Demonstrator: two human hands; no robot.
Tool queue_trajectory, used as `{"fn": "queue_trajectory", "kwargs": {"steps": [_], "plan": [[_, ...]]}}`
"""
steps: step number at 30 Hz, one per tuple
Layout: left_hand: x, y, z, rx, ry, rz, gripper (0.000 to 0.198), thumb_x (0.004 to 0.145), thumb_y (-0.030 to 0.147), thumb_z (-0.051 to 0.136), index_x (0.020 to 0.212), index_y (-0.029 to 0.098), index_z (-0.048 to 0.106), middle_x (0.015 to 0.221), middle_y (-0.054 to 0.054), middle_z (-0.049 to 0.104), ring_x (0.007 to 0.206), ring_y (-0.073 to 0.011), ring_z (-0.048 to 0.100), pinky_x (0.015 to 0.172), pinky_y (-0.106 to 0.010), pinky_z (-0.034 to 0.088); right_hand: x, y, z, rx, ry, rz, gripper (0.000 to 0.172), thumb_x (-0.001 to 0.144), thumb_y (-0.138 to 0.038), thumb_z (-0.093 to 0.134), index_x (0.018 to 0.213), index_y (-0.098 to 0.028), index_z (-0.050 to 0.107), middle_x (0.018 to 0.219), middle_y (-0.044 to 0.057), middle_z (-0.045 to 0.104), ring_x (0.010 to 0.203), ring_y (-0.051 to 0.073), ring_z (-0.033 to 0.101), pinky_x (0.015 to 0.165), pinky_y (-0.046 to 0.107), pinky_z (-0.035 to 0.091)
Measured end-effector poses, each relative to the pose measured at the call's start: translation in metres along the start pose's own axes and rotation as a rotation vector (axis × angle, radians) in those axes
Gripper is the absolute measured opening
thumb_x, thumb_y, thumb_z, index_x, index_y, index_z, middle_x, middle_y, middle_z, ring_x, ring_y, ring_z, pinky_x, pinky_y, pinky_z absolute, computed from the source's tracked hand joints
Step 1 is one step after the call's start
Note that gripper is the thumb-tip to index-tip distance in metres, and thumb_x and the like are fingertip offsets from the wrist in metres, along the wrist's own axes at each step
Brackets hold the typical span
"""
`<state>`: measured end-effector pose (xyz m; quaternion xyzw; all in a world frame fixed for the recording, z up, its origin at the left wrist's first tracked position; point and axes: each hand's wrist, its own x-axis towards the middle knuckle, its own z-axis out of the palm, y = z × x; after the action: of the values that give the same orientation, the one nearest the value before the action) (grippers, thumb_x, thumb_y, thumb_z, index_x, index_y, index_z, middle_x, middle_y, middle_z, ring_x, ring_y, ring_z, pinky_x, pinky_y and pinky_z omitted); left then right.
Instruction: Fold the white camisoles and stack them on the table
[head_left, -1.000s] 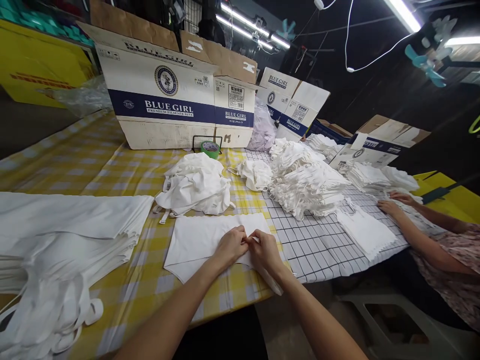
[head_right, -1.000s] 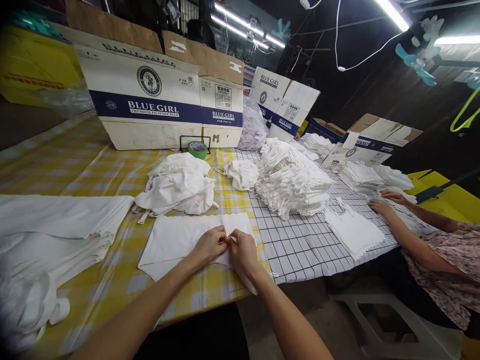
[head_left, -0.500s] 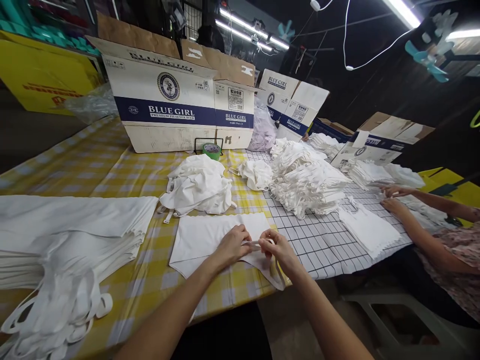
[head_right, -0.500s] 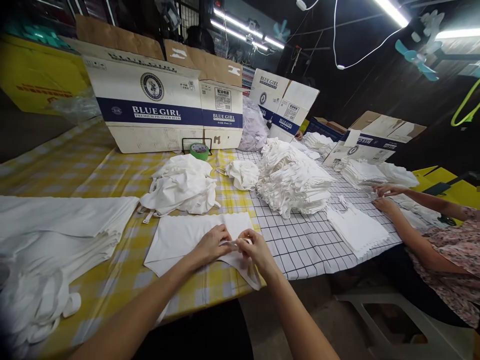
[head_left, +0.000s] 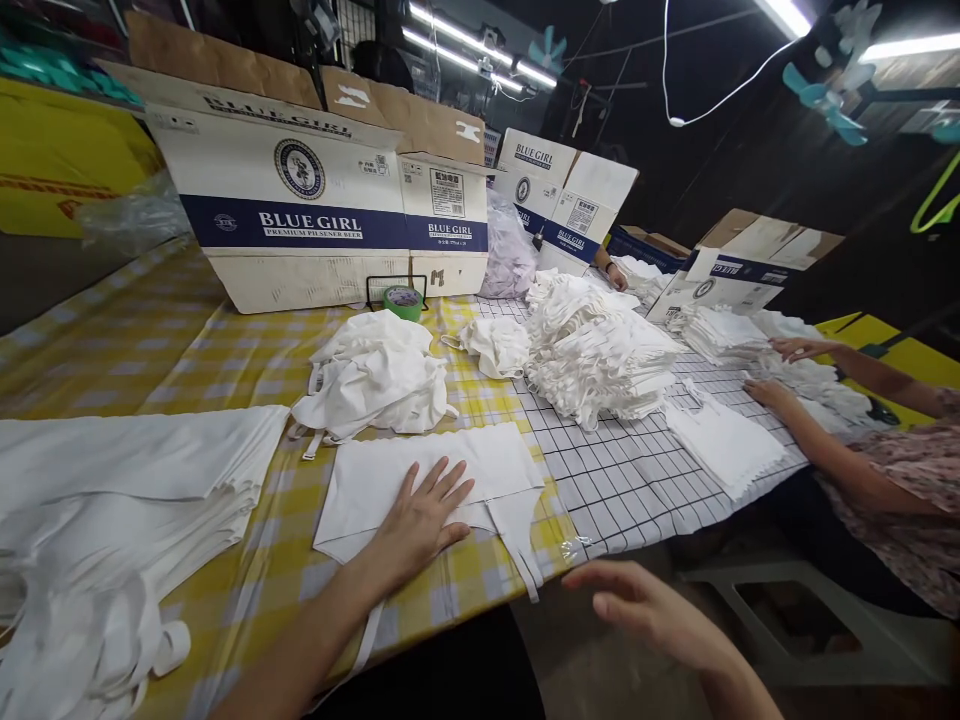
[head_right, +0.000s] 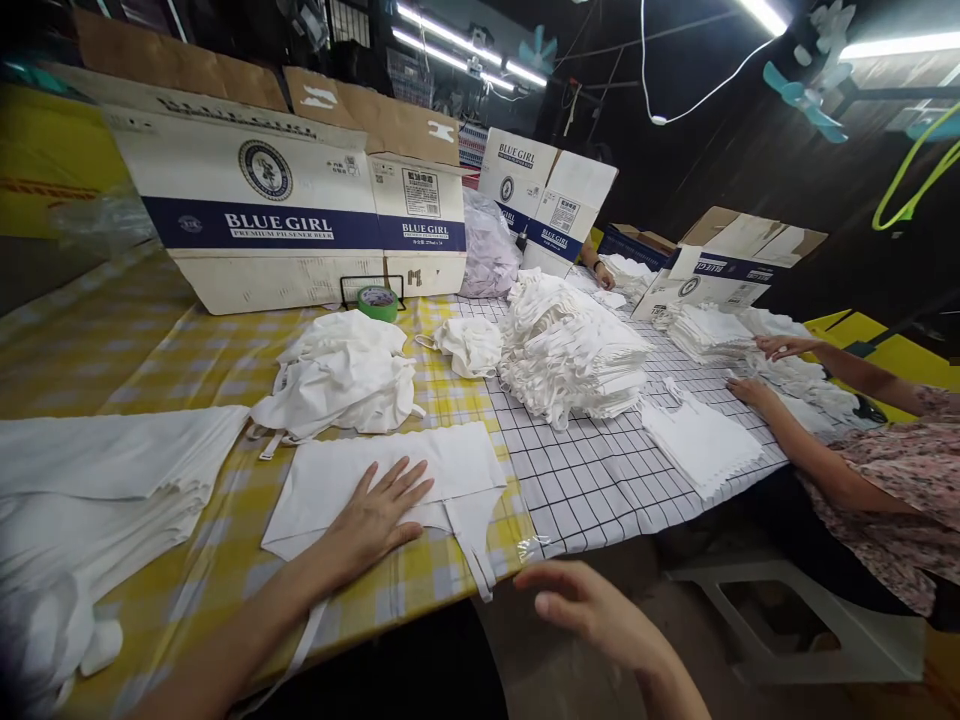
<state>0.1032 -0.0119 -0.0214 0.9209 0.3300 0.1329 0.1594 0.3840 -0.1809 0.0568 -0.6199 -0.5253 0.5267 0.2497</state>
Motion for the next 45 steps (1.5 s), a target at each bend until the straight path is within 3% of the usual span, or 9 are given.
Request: {"fn": "queue_trajectory", "kwargs": {"steps": [7,14,21,25,28,32,36,40,45], "plan": [[0.016,0.008,0.002,0.125,0.05,-0.001,0.049,0.09,0.046,0.032,0.137,0.032,0.027,0.146,-0.001,0.027,0.134,-0.0252,0.019,0.107,-0.051,0.011,0.126,-0.031,0.024,-0.529,0.483,-0.337,0.041,0.09,-0.035,0.034,0.127,-0.022,0.047,0.137,0.007,0.041,0.126,0.021,0.036,0.102,0.038,0.03],[-0.055,-0.032,-0.012,0.212,0.069,-0.194,0.054,0.09,0.044,0.033,0.14,0.033,0.016,0.147,0.001,0.021,0.135,-0.0223,0.017,0.108,-0.048,0.01,0.182,0.005,0.037,-1.011,0.382,-0.255,0.049,0.093,-0.043,0.025,0.14,-0.031,0.021,0.148,-0.002,0.017,0.136,0.019,0.011,0.107,0.046,0.013],[-0.139,-0.035,-0.029,0.167,0.06,-0.333,0.052,0.092,0.032,0.031,0.141,0.031,0.012,0.145,-0.001,0.027,0.133,-0.0198,0.024,0.107,-0.046,0.021,0.12,-0.02,0.03,-0.604,0.485,-0.327,0.041,0.089,-0.039,0.037,0.122,-0.018,0.05,0.13,0.012,0.047,0.121,0.024,0.04,0.099,0.041,0.031],[-0.164,-0.011,-0.032,0.118,0.088,-0.308,0.056,0.091,0.023,0.031,0.142,0.028,0.008,0.146,-0.001,0.025,0.134,-0.0172,0.021,0.109,-0.044,0.018,0.05,-0.054,0.065,-0.234,-0.166,-0.262,0.034,0.091,-0.039,0.037,0.096,-0.021,0.065,0.094,0.005,0.065,0.091,0.019,0.058,0.083,0.031,0.043],[-0.17,0.007,-0.031,0.07,0.025,-0.224,0.058,0.089,0.015,0.03,0.141,0.028,0.011,0.147,0.0,0.024,0.135,-0.0173,0.018,0.11,-0.044,0.015,0.034,-0.038,0.116,-0.081,-0.584,-0.17,0.036,0.084,-0.041,0.05,0.115,-0.024,0.059,0.114,0.005,0.06,0.104,0.022,0.054,0.091,0.032,0.04],[-0.168,0.017,-0.033,-0.021,-0.1,-0.154,0.064,0.083,0.007,0.03,0.141,0.029,0.015,0.147,0.002,0.022,0.136,-0.018,0.016,0.11,-0.047,0.011,0.055,0.006,0.203,0.286,-0.482,0.012,0.064,0.079,-0.045,0.057,0.135,-0.023,0.036,0.14,0.008,0.037,0.126,0.022,0.036,0.103,0.035,0.027],[-0.166,0.011,-0.049,-0.213,-0.205,-0.199,0.058,0.088,0.012,0.026,0.141,0.033,0.011,0.147,0.007,0.018,0.136,-0.0166,0.013,0.111,-0.045,0.008,0.064,0.008,0.256,0.547,-0.438,0.019,0.049,0.075,-0.048,0.061,0.116,-0.021,0.058,0.133,0.006,0.045,0.124,0.023,0.037,0.103,0.036,0.024],[-0.168,0.002,-0.066,-0.413,-0.295,-0.287,0.052,0.092,0.025,0.025,0.14,0.035,0.009,0.147,0.01,0.017,0.136,-0.0171,0.008,0.112,-0.041,0.007,0.036,-0.009,0.253,0.54,-0.403,-0.076,0.037,0.081,-0.048,0.054,0.079,-0.015,0.069,0.117,0.007,0.058,0.11,0.024,0.048,0.098,0.037,0.028],[-0.169,0.002,-0.066,-0.447,-0.285,-0.3,0.052,0.092,0.026,0.025,0.141,0.031,0.011,0.146,0.008,0.021,0.136,-0.0172,0.008,0.112,-0.04,0.006,-0.013,-0.013,0.212,0.449,-0.486,-0.075,0.038,0.083,-0.046,0.05,0.08,-0.013,0.069,0.087,0.007,0.066,0.087,0.02,0.057,0.083,0.032,0.039]]}}
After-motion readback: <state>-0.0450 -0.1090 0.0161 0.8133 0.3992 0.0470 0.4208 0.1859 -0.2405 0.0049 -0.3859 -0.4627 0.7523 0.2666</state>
